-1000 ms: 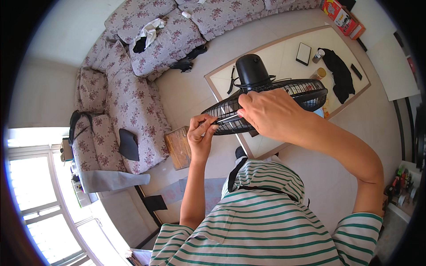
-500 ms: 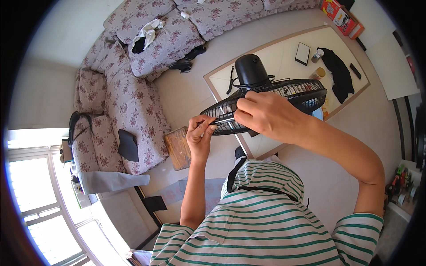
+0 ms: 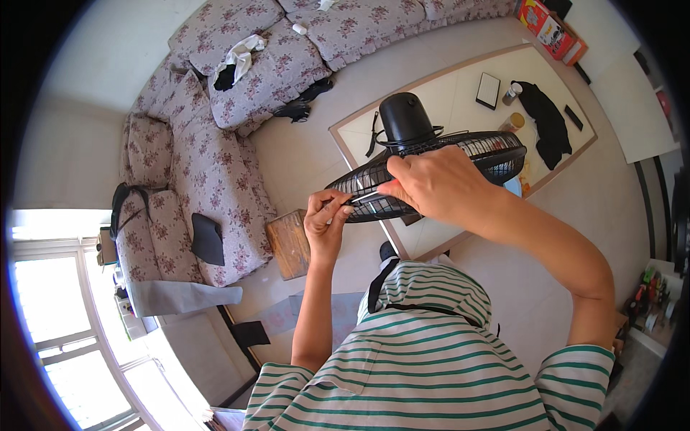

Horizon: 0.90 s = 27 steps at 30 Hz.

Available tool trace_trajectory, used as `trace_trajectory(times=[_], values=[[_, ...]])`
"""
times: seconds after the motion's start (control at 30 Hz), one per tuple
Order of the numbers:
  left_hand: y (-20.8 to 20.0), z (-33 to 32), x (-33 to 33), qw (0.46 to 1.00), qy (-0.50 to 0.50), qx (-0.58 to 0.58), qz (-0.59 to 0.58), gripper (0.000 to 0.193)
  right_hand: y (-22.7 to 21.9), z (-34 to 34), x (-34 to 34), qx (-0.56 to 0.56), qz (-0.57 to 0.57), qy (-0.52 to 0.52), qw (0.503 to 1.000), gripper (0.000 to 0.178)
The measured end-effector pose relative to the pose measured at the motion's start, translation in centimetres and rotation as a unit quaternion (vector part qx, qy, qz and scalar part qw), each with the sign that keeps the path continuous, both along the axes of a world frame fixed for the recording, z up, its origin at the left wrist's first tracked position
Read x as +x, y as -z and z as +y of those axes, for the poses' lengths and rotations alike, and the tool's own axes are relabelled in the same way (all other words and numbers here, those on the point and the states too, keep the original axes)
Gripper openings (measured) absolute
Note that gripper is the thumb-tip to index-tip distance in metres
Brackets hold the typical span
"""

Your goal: The person assembles a table fan by attaching the front wire cage to the fan body. They use a screwdriver to tighten screws and a knife to adjust the cage, then place the assembled fan on the floor.

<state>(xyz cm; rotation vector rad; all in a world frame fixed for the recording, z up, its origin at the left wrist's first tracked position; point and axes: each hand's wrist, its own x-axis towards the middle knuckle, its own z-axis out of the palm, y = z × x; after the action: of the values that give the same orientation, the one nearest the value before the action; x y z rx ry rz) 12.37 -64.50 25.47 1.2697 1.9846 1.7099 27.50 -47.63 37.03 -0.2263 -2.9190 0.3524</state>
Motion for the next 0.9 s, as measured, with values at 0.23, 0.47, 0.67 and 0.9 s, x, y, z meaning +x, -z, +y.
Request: trace_trajectory(times=[0.23,0.47,0.67,0.9], values=[[0.3,-0.3,-0.3,1.0,0.006,0.0,0.021,0.017,1.0,-0.6,0.3,0.0,0.09,-0.053,0.995,0.025],[0.3,-0.3,-0.2,1.0,0.008,0.003,0.005,0.018,1.2,-0.3,0.4,0.03,0.169,-0.122,0.978,0.017],[0.2,-0.1,-0.2,1.0,0.006,0.003,0.0,0.018,1.3,-0.2,0.3,-0.004,0.159,-0.073,0.985,0.021],[0.1,0.0,0.1,1.0,-0.003,0.0,-0.004,0.019,0.8,-1.3,0.7,-0.004,0.033,0.016,0.999,0.024]])
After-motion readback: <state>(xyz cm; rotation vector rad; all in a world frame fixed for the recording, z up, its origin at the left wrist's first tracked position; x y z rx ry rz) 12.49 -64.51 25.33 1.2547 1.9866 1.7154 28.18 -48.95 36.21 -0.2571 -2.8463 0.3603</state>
